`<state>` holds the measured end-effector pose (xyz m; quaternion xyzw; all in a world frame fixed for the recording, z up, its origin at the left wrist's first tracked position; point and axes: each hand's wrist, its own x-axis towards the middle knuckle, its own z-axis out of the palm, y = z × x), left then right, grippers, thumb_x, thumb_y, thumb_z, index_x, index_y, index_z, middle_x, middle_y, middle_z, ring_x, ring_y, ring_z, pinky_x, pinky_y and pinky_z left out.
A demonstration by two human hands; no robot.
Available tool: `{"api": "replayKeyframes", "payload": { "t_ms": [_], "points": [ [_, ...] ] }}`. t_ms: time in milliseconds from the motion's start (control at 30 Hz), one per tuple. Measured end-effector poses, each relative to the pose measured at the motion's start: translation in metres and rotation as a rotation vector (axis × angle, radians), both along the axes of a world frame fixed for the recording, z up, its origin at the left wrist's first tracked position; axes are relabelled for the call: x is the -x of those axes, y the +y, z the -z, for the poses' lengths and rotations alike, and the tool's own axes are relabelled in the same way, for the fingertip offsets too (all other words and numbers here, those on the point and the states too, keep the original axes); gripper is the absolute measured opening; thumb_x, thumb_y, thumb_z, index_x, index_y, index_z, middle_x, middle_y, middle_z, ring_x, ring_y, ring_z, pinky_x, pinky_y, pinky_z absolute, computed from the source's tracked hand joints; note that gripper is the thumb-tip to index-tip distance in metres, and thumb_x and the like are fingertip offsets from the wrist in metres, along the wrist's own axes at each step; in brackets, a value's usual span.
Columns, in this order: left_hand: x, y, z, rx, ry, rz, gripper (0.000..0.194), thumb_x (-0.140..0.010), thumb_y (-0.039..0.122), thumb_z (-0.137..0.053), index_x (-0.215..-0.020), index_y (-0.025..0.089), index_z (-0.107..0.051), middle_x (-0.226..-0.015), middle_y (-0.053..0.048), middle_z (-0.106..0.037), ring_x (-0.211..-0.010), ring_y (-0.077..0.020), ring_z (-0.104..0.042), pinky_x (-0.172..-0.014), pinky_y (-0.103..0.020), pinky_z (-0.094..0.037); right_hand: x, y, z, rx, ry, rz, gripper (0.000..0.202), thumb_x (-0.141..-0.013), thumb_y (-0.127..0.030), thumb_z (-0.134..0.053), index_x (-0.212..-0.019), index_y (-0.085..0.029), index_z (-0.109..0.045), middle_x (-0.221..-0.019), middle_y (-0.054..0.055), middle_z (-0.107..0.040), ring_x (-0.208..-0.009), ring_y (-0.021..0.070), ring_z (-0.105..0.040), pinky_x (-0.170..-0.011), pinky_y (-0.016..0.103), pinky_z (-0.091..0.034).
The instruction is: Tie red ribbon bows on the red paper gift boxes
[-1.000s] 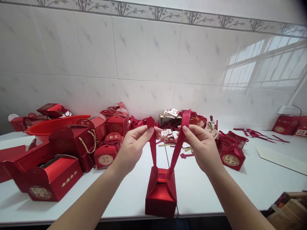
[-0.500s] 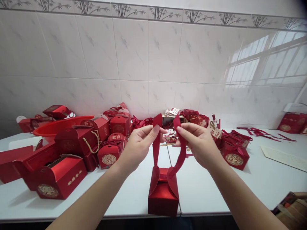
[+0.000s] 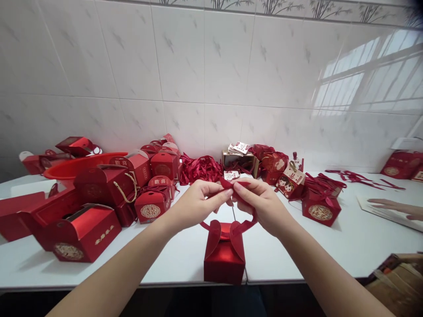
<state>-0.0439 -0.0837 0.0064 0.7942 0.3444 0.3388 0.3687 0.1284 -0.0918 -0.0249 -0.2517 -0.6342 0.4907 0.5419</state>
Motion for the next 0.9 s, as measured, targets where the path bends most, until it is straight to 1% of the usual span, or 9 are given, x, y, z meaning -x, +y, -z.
{"api": "replayKeyframes", "payload": {
  "t_ms": [100,167,300,433,567,667,733,800,900],
  "points": [
    [0.007,0.007,0.006,0.119,-0.017,0.099,0.027,-0.084,0.036,-0.055,-0.072,0.015,-0.068,-0.056,0.002,-0.052,-0.057,-0.0104,-0.048,-0.057,-0.022,-0.038,-0.006,0.003,0.007,-0.071,-0.043,0.024,0.014,-0.089,-0.033,-0.055,-0.088,-0.022,-0.063,-0.066,-0.003,-0.056,-0.045,0.0046,-0.037,-0.041,0.02,-0.027],
    [0.011,0.01,0.01,0.221,-0.099,0.158,0.026,-0.084,0.032,-0.056,-0.066,0.015,-0.066,-0.064,-0.001,-0.059,-0.067,-0.0128,-0.054,-0.066,-0.024,-0.042,-0.011,0.002,0.008,-0.293,-0.198,0.097,0.013,-0.091,-0.026,-0.051,-0.091,-0.022,-0.064,-0.072,-0.001,-0.061,-0.05,0.0069,-0.047,-0.045,0.021,-0.037],
    [0.014,0.014,0.014,0.424,-0.287,0.215,0.033,-0.086,0.032,-0.053,-0.058,0.015,-0.06,-0.068,-0.004,-0.063,-0.082,-0.0199,-0.062,-0.08,-0.031,-0.046,-0.023,0.001,0.007,-0.923,-0.565,0.355,0.026,-0.09,-0.007,-0.045,-0.097,-0.021,-0.065,-0.089,0.006,-0.068,-0.08,0.0146,-0.061,-0.067,0.028,-0.047],
    [0.014,0.013,0.013,0.381,-0.276,0.244,0.039,-0.091,0.038,-0.044,-0.07,0.016,-0.068,-0.081,-0.006,-0.069,-0.093,-0.0222,-0.063,-0.091,-0.036,-0.045,-0.026,0.001,0.009,-1.201,-0.795,0.605,0.029,-0.087,0.0,-0.046,-0.097,-0.019,-0.066,-0.089,0.007,-0.07,-0.08,0.0181,-0.062,-0.068,0.033,-0.045],
    [0.015,0.003,0.013,0.038,-0.085,0.083,0.035,-0.09,0.041,-0.046,-0.09,0.018,-0.072,-0.097,-0.006,-0.071,-0.1,-0.023,-0.061,-0.095,-0.038,-0.043,-0.023,-0.004,0.013,-1.132,-0.683,0.689,0.028,-0.085,-0.004,-0.053,-0.105,-0.019,-0.066,-0.096,0.008,-0.07,-0.086,0.0188,-0.063,-0.073,0.033,-0.048],
    [0.024,-0.01,0.02,-0.322,0.099,-0.216,0.03,-0.085,0.043,-0.053,-0.099,0.023,-0.07,-0.107,-0.004,-0.071,-0.109,-0.0261,-0.058,-0.102,-0.044,-0.034,-0.027,-0.015,0.021,-0.936,-0.478,0.816,0.026,-0.085,-0.006,-0.055,-0.105,-0.019,-0.066,-0.097,0.008,-0.069,-0.089,0.0177,-0.064,-0.078,0.03,-0.05],
    [0.04,-0.016,0.032,-0.458,0.211,-0.416,0.03,-0.082,0.046,-0.056,-0.099,0.026,-0.07,-0.11,-0.003,-0.07,-0.111,-0.0278,-0.058,-0.105,-0.048,-0.027,-0.04,-0.025,0.032,-0.801,-0.428,0.931,0.018,-0.085,-0.01,-0.056,-0.097,-0.019,-0.067,-0.09,0.006,-0.07,-0.083,0.0167,-0.065,-0.076,0.028,-0.05],
    [0.066,-0.019,0.051,-0.448,0.284,-0.569,0.033,-0.08,0.051,-0.055,-0.096,0.027,-0.071,-0.109,-0.003,-0.071,-0.109,-0.0286,-0.059,-0.103,-0.046,-0.03,-0.06,-0.036,0.051,-0.655,-0.455,1.052,0.011,-0.086,-0.017,-0.057,-0.09,-0.019,-0.067,-0.084,0.005,-0.07,-0.077,0.017,-0.065,-0.072,0.028,-0.05],
    [0.111,-0.019,0.093,-0.272,0.351,-0.76,0.038,-0.073,0.058,-0.056,-0.09,0.028,-0.073,-0.102,-0.003,-0.074,-0.1,-0.0307,-0.064,-0.09,-0.041,-0.043,-0.099,-0.052,0.091,-0.367,-0.561,1.206,0.017,-0.086,-0.032,-0.056,-0.085,-0.019,-0.067,-0.079,0.005,-0.07,-0.072,0.0193,-0.063,-0.066,0.03,-0.048]
  ]
}}
